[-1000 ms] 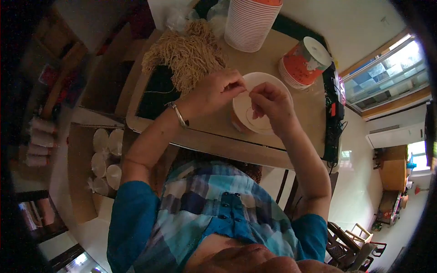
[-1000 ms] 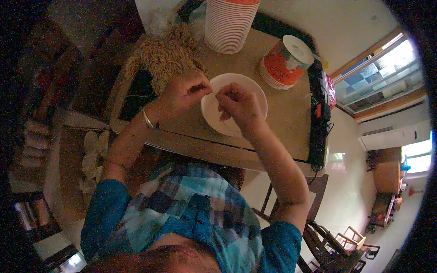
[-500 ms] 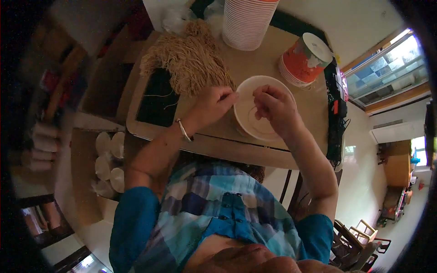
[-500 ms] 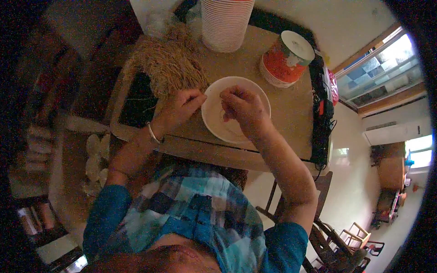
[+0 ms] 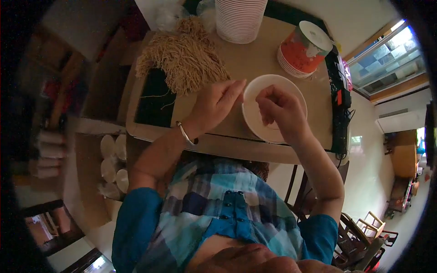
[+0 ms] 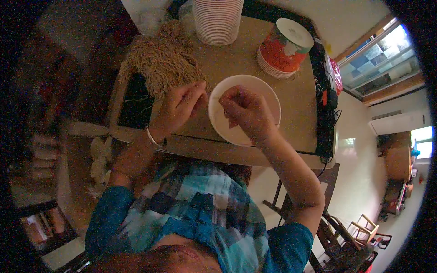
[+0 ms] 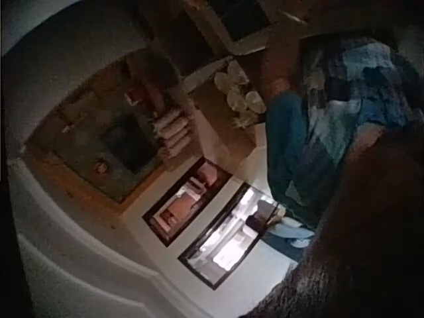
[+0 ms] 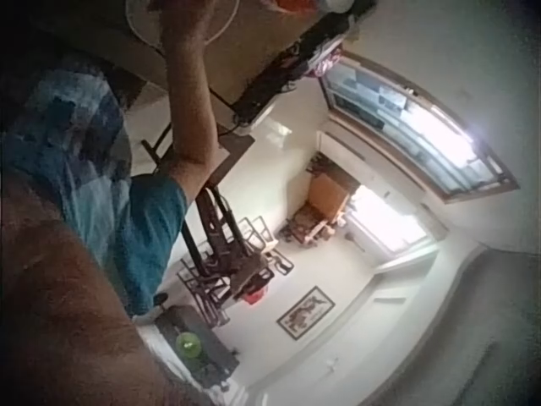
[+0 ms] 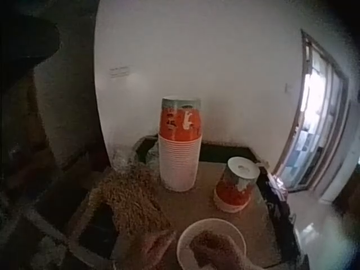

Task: Tying a knot in a thin piece of string or fiber over a white bowl.

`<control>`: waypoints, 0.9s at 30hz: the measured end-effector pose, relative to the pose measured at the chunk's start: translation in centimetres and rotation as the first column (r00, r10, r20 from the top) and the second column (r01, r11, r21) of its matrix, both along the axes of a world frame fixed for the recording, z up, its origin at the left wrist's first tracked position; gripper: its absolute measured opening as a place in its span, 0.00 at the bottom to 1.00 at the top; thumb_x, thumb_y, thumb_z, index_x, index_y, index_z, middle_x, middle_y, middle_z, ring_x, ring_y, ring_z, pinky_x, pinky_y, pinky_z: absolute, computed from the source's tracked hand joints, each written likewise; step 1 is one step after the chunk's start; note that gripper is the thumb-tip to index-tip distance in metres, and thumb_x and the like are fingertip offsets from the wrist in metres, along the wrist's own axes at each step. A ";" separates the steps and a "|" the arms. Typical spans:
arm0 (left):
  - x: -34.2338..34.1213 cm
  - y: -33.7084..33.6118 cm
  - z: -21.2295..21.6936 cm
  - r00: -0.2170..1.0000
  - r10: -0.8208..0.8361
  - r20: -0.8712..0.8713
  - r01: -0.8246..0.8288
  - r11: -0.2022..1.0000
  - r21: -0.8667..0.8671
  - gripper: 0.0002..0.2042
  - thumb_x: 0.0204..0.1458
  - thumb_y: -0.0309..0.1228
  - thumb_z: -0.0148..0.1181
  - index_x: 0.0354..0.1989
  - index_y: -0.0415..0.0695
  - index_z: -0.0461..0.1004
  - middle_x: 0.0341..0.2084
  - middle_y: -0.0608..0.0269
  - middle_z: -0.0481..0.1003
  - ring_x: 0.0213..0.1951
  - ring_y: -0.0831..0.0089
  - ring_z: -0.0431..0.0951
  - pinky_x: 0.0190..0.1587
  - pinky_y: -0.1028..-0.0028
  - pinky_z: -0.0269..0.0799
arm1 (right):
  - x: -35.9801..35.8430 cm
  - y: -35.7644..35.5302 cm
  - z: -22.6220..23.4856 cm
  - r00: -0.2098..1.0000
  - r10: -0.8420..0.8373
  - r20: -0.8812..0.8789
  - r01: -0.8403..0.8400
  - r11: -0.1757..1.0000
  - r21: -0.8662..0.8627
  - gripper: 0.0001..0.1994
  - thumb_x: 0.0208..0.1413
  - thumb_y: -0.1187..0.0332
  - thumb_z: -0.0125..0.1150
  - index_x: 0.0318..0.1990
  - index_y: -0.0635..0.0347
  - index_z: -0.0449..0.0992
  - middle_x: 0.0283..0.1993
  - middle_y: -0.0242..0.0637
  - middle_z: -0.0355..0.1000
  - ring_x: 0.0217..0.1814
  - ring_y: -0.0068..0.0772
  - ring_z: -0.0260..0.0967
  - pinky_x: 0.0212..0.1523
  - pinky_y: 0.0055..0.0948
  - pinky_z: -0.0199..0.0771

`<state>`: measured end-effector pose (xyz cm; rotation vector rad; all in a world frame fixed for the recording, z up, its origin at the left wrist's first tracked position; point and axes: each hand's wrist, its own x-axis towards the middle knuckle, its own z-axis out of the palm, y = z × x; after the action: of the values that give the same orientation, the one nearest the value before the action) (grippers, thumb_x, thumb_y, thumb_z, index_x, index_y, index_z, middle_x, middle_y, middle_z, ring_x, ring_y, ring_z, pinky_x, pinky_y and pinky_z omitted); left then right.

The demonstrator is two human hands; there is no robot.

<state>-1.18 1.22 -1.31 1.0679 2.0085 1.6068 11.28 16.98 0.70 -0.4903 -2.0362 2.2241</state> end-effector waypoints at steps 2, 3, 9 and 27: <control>0.1 0.2 0.8 0.999 -0.040 -0.009 0.041 0.999 0.002 0.20 0.63 0.43 0.45 0.26 0.40 0.74 0.15 0.71 0.68 0.18 0.85 0.64 0.20 0.80 0.59 | 0.1 -0.2 0.0 0.999 0.003 -0.039 -0.001 1.000 0.030 0.05 0.57 0.69 0.57 0.36 0.60 0.73 0.26 0.29 0.69 0.23 0.17 0.64 0.23 0.19 0.68; 0.2 0.3 1.1 0.997 -0.066 -0.030 0.067 0.998 0.000 0.21 0.63 0.43 0.45 0.25 0.41 0.74 0.15 0.71 0.68 0.18 0.85 0.64 0.20 0.80 0.59 | 0.2 -0.2 0.0 0.998 0.024 -0.050 -0.021 0.999 0.048 0.05 0.57 0.69 0.57 0.36 0.60 0.73 0.26 0.29 0.69 0.24 0.16 0.64 0.23 0.19 0.68; 0.3 0.5 2.3 0.979 -0.197 0.045 0.200 0.975 -0.093 0.21 0.61 0.43 0.48 0.23 0.40 0.75 0.13 0.67 0.69 0.18 0.81 0.67 0.21 0.77 0.62 | 0.4 -0.5 0.2 0.995 0.044 -0.091 -0.034 0.993 0.109 0.04 0.58 0.71 0.56 0.37 0.60 0.72 0.27 0.28 0.70 0.25 0.16 0.65 0.23 0.18 0.67; -0.7 0.3 0.7 0.971 -0.175 0.166 0.191 0.977 -0.091 0.18 0.63 0.43 0.44 0.27 0.44 0.71 0.15 0.74 0.65 0.17 0.86 0.62 0.18 0.82 0.58 | 0.1 -0.4 -0.4 0.995 0.037 -0.096 -0.023 0.990 0.140 0.04 0.58 0.70 0.56 0.36 0.61 0.71 0.27 0.29 0.70 0.24 0.15 0.64 0.22 0.18 0.66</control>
<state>-1.86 1.55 -0.57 1.0213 1.8145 1.4262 11.35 16.59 0.25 -0.3324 -2.1415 2.0588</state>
